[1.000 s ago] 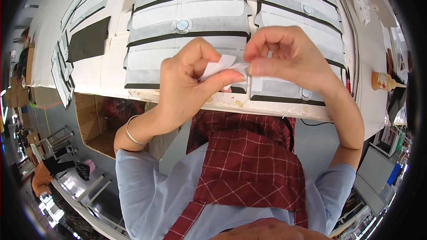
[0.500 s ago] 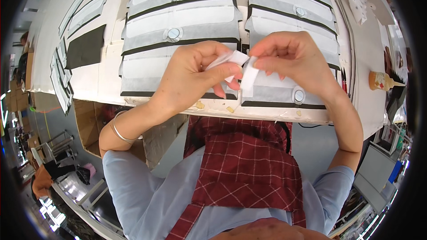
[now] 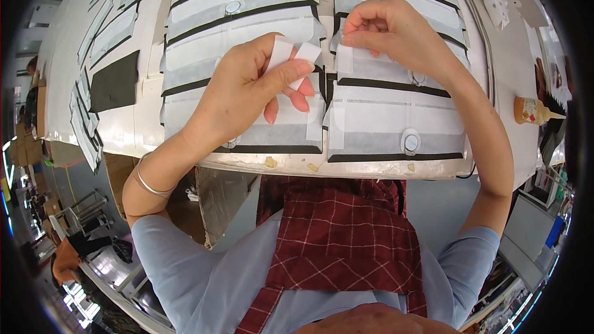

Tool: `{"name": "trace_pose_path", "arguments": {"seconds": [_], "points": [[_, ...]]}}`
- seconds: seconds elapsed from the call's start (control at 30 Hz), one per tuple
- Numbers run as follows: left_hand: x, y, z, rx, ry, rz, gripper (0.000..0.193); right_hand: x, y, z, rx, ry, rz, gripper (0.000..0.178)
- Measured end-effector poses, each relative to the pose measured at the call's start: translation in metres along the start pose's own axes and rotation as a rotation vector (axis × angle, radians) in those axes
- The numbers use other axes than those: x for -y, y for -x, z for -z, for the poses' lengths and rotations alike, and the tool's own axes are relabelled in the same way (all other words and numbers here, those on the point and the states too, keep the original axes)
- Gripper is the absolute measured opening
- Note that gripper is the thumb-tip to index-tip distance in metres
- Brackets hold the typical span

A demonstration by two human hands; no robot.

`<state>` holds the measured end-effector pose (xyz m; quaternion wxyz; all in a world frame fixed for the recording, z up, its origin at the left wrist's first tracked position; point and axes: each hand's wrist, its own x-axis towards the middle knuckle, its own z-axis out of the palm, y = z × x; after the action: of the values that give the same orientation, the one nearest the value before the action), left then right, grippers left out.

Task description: The person applies a viscous liquid from a squeeze bottle onto circular tabs on a grid of white rectangular components. They then pick up small white strips, fold them, and press them onto the treated tabs to secure them. The person works systematically across the grid, handling the components one by one.

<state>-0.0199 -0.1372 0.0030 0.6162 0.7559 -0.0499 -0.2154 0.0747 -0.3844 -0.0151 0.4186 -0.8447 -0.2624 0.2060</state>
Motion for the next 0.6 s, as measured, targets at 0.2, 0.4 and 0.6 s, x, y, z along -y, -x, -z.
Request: {"name": "trace_pose_path", "arguments": {"seconds": [0.2, 0.4, 0.6], "points": [[0.007, -0.007, -0.001, -0.004, 0.078, -0.043, 0.034, -0.004, -0.005, -0.002, 0.002, -0.015, -0.018, 0.016], [0.008, -0.014, 0.002, -0.008, 0.021, -0.095, 0.044, -0.012, -0.005, -0.008, -0.076, 0.024, 0.135, 0.014], [0.008, -0.014, 0.001, -0.043, 0.021, -0.114, 0.045, -0.007, 0.000, -0.006, -0.090, 0.020, 0.089, 0.013]]}}
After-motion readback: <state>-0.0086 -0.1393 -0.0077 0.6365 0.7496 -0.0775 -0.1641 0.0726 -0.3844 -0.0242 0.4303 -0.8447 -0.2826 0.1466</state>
